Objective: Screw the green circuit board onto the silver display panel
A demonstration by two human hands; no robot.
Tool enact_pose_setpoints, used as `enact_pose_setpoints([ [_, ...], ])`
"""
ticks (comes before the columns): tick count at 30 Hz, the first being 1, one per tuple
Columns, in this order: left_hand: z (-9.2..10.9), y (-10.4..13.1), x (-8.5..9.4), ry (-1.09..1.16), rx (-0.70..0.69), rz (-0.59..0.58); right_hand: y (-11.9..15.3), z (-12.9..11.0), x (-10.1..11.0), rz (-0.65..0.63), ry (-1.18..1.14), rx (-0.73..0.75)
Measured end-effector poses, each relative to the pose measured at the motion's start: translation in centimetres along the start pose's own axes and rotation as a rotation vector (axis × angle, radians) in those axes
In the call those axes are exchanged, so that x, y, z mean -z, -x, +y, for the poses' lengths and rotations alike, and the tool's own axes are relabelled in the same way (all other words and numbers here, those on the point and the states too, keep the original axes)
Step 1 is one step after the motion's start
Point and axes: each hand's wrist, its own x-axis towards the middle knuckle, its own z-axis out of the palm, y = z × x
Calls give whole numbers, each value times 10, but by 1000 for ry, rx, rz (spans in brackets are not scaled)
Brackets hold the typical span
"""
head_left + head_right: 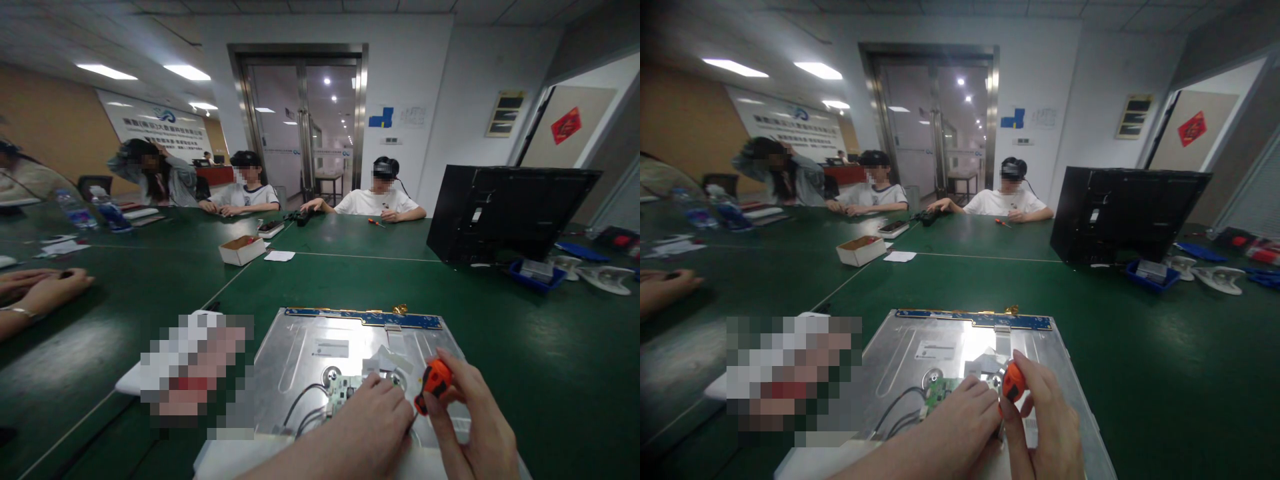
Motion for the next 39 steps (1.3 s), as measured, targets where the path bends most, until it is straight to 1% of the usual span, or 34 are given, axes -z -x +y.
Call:
enact_pose_setpoints([
  [4, 1, -1, 1, -20, 5, 4, 2, -5, -5, 17, -23, -97],
  [8, 1, 0, 2, -1, 8, -2, 3, -7, -6, 9, -12, -111],
  [12, 3, 0, 8, 40, 15, -17, 2, -6, -5, 1, -8, -110],
  [14, 4, 0, 11, 62, 22, -36, 1, -5, -4, -3, -8, -86],
  [17, 5, 0, 16, 86, 30, -66, -2, -3, -2, -20, -1, 3],
  [20, 4, 1, 17, 92, 24, -75, -6, -2, 0, -46, -1, 63],
  [24, 1, 0, 13, 46, 9, -96, -8, -1, 1, -56, 6, 80],
  [28, 1, 0, 11, 30, 3, -79, -6, 0, 1, -31, -5, 106],
  [33, 4, 1, 14, 9, 3, -81, -6, 2, -1, 10, -26, 126],
  [39, 4, 1, 19, 36, 1, -97, -4, 5, -2, 42, -3, 164],
])
